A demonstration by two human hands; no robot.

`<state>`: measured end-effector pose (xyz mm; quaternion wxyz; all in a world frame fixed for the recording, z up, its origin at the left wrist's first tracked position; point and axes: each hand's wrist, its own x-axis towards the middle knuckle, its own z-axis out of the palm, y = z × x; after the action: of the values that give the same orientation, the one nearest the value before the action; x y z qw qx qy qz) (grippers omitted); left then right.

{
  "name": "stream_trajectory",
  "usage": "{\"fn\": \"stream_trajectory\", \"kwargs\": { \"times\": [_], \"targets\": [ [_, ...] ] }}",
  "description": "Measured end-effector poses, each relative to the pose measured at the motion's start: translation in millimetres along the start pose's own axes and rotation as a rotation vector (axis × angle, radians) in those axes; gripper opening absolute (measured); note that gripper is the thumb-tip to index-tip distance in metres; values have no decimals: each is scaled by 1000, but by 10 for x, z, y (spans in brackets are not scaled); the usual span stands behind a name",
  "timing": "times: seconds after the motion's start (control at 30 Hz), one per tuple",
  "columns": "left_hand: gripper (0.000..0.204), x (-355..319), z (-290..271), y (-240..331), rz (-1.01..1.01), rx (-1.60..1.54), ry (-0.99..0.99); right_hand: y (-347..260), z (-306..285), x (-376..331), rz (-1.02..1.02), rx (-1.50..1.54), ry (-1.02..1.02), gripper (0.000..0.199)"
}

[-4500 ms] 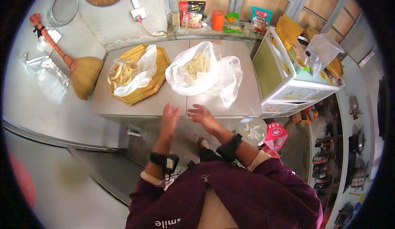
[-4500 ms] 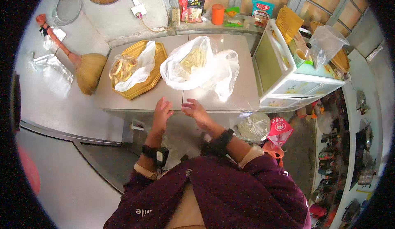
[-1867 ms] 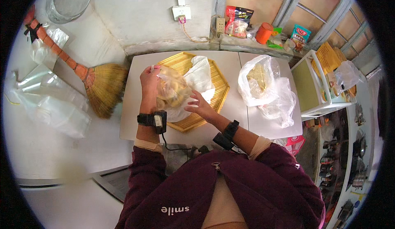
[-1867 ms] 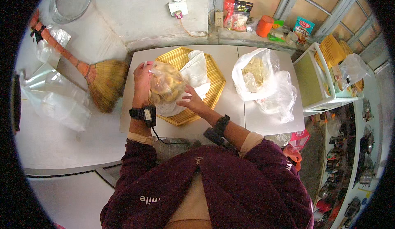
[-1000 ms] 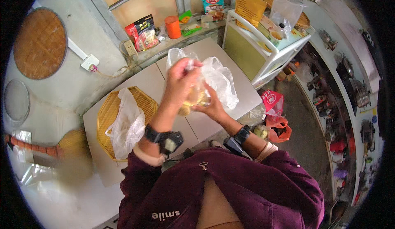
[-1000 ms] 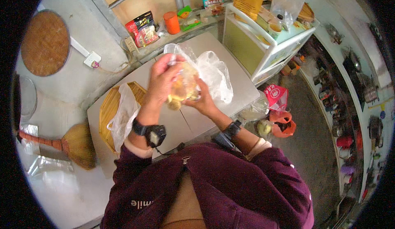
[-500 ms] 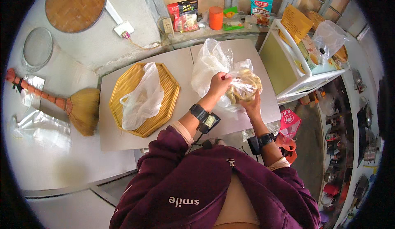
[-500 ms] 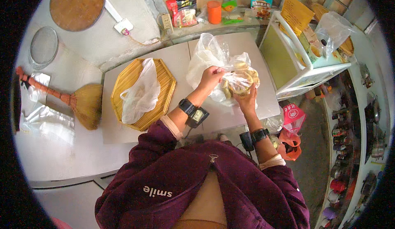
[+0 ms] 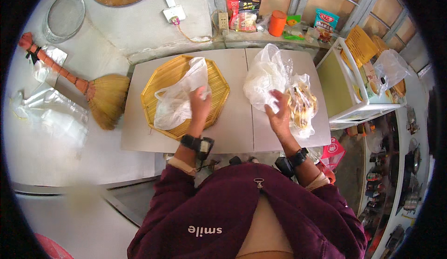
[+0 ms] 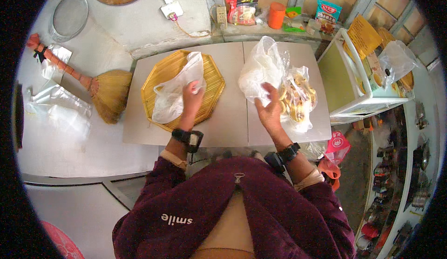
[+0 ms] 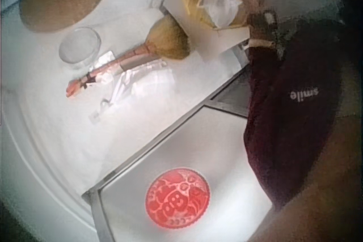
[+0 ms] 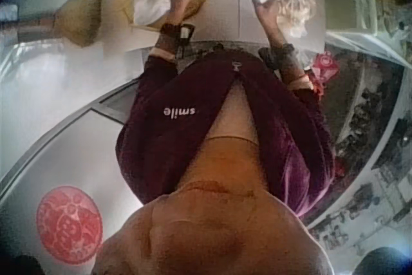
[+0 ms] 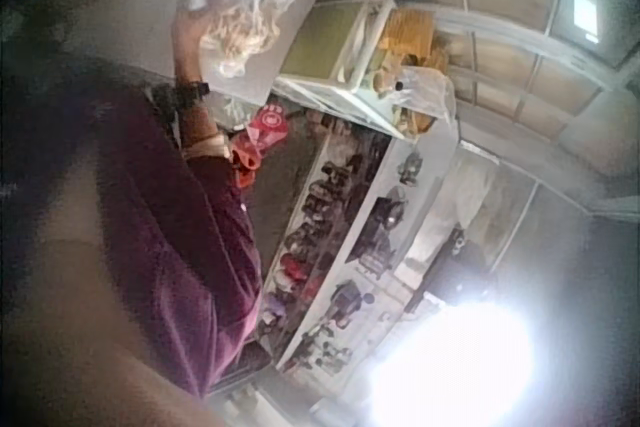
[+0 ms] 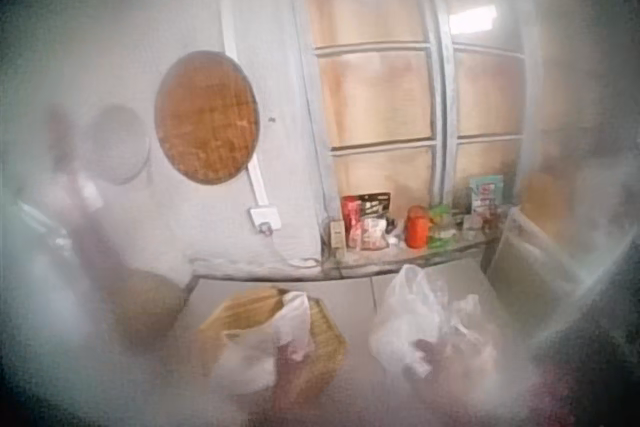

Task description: The person washes a metal bowl in the sink using a sponge and running water, then rinses their hands. They move to the counter, handle a plastic bag and a bamboo tray, and place the tray on the countertop near a steamer.

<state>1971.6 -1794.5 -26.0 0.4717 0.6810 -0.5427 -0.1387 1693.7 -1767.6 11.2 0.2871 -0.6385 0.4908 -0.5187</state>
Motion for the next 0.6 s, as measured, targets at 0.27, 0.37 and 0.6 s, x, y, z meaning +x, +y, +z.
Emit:
{"fn": "stream_trajectory", "kwargs": {
  "times": [0.27, 0.37, 0.6],
  "targets": [
    [63, -346, -688, -396, -326, 655, -105, 26, 1136, -62, 416, 563, -615, 62],
    [51, -379, -633, -338, -132, 477, -162, -16, 1367, -112, 494, 604, -694, 67],
    [30, -426, -251, 87, 29, 30, -43, -193, 1256, -23, 377, 382, -453, 58]
  ]
}}
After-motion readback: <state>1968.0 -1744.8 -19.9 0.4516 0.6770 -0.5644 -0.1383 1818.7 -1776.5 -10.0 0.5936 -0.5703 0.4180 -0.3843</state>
